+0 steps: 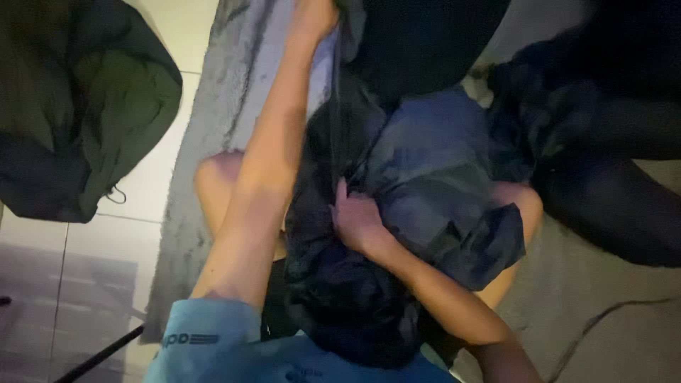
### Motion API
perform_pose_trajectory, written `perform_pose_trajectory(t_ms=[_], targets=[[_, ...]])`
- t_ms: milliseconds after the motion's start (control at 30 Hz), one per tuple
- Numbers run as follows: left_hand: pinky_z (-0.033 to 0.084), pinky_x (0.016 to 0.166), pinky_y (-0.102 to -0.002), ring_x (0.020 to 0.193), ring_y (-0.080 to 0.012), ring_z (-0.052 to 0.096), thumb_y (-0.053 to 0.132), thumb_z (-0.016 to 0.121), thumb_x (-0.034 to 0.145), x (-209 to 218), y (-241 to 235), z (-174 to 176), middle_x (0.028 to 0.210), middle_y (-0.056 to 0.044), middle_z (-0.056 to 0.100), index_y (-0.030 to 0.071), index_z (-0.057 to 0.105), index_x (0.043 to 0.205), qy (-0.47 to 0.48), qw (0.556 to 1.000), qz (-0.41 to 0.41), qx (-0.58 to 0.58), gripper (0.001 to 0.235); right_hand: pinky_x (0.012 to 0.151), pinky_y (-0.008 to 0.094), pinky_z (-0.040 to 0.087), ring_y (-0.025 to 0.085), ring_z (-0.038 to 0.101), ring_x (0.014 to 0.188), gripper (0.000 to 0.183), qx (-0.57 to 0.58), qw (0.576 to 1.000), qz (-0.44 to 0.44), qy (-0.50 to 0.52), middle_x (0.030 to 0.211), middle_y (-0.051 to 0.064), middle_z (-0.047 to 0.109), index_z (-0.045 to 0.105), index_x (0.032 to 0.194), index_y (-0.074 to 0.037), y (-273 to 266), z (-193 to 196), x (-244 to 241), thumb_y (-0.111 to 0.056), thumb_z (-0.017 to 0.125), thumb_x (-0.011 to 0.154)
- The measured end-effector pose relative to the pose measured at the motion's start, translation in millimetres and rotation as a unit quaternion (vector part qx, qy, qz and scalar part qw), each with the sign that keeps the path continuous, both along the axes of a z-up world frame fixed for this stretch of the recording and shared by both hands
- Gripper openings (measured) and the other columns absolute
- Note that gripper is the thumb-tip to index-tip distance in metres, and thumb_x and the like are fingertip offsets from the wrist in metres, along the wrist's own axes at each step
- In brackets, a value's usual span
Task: The person sits on the floor and folds a dark blue piece of clothing into a compact rectangular shape. They then roll the folded item tightly and place it into a dark drawstring bag, securing the bag by pulling the drawstrings.
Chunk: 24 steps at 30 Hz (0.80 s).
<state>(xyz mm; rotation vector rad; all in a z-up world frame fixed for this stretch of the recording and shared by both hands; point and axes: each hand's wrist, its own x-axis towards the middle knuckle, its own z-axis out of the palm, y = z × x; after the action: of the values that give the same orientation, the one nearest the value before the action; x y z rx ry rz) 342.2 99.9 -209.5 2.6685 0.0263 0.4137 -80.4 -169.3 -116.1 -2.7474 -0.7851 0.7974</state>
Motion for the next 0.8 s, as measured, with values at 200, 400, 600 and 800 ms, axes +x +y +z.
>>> perform_pose_trajectory(t_ms=[200,400,600,800], targets=[[0.041,0.126,-0.051,0.140,-0.0480,0.053,-0.002,0.055,0.097,-213,-10,-58,0.146,-0.033,0.055,-0.003,0.043,0.159,-0.072,0.977,0.061,-0.192,0.063,0.121,0.063,0.034,0.046,0.042,0.156,0.068,0.163,0.984,0.030,-0.057,0.158,0.023,0.057,0.062,0.158,-0.017,-85,204,24,-0.052,0.073,0.100],[0.054,0.112,-0.042,0.139,-0.0333,0.068,0.072,0.080,0.088,-249,-31,-44,0.153,-0.016,0.069,0.011,0.052,0.159,0.156,0.950,0.097,-0.251,0.097,0.107,0.060,0.055,0.050,0.062,0.136,0.092,-0.080,0.993,-0.024,0.089,0.158,0.030,0.056,0.032,0.175,-0.015,-115,104,128,-0.068,0.055,0.103],[0.062,0.088,-0.058,0.114,-0.0451,0.075,0.027,0.083,0.081,-258,79,31,0.122,-0.019,0.078,0.016,0.061,0.146,0.252,0.930,0.265,0.033,0.069,0.128,0.038,0.035,0.024,0.052,0.153,0.063,0.032,0.980,0.056,0.190,0.168,0.005,0.053,0.049,0.165,-0.025,-205,38,63,-0.050,0.053,0.106],[0.034,0.117,-0.080,0.155,-0.0513,0.036,0.063,0.075,0.098,-198,114,18,0.171,-0.029,0.032,0.007,0.034,0.169,0.337,0.917,0.200,0.068,0.099,0.091,0.037,0.070,0.020,0.084,0.102,0.032,0.258,0.919,0.014,0.298,0.117,0.006,0.085,0.081,0.123,-0.015,-158,163,210,-0.032,0.068,0.099]])
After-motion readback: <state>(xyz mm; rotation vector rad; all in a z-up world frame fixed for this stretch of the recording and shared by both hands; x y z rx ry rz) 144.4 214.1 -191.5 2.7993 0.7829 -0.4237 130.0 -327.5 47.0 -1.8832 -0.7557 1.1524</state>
